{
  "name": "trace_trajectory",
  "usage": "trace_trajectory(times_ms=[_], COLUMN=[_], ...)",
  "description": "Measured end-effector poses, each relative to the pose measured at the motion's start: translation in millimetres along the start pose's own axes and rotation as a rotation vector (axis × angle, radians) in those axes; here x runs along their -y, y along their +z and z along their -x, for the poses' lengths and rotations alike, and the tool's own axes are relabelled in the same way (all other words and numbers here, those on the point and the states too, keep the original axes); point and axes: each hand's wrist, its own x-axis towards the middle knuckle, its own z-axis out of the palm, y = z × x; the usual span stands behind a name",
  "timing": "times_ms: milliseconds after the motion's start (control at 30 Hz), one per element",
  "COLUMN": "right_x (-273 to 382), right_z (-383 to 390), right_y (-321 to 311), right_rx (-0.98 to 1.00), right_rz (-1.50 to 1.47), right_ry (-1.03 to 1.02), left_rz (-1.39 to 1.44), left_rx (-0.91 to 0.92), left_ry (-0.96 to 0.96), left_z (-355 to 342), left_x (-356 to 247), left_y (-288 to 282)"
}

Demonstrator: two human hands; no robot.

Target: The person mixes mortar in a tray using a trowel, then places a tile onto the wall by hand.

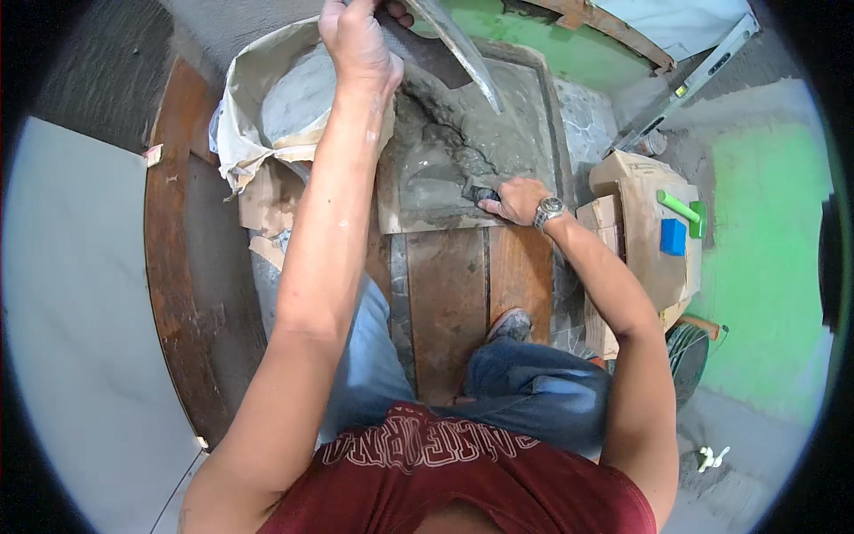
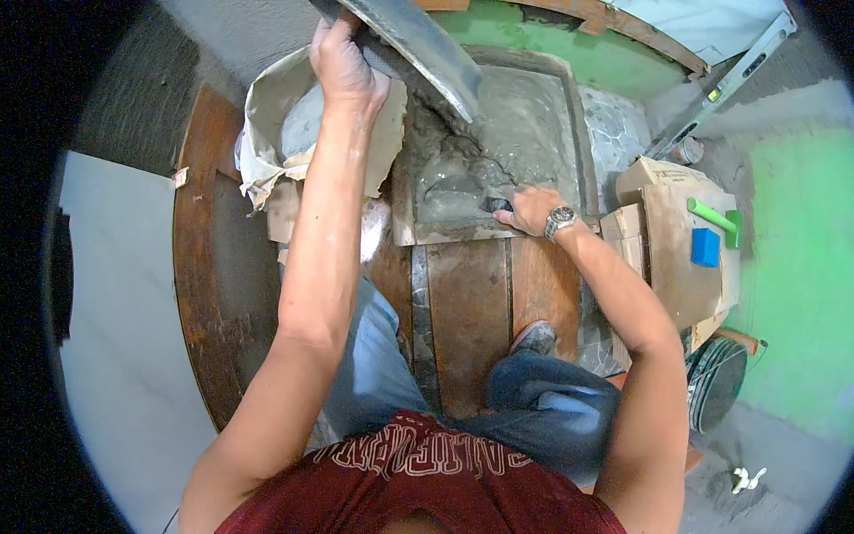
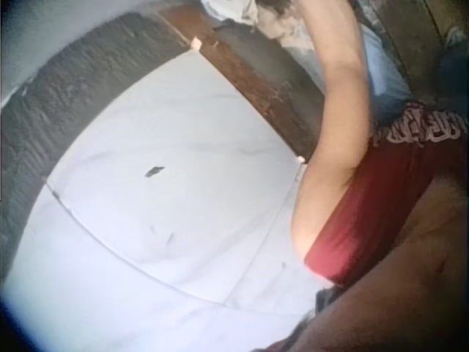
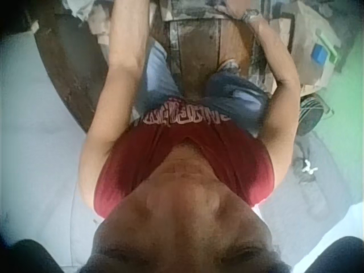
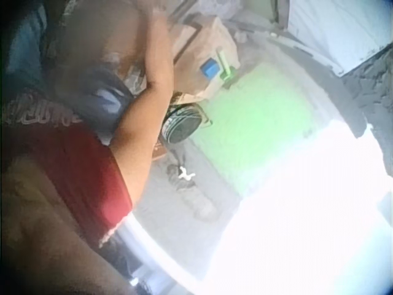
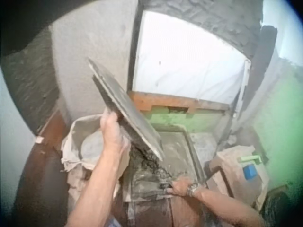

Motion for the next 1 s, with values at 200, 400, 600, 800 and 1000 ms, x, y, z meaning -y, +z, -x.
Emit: trace_trajectory(times_ms=[200, 400, 600, 800, 1000], right_x=[2, 4, 30, -1, -65], right_z=[-11, 8, -8, -11, 49], right_y=[-8, -36, -6, -8, -31], right_rx=[-0.144, -0.194, 0.026, -0.211, -0.114], right_rz=[-0.114, -0.183, -0.340, -0.102, -0.034], right_ry=[0.179, 0.234, 0.185, 0.226, 0.083], left_rz=[-0.018, -0.037, -0.027, 0.034, 0.023], left_rx=[-0.030, 0.006, -0.064, 0.010, -0.015], left_ry=[0.052, 0.008, -0.029, 0.006, 0.006], left_z=[4, 1, 1, 4, 1], left_x=[4, -2, 5, 12, 6], left_y=[9, 2, 6, 7, 2])
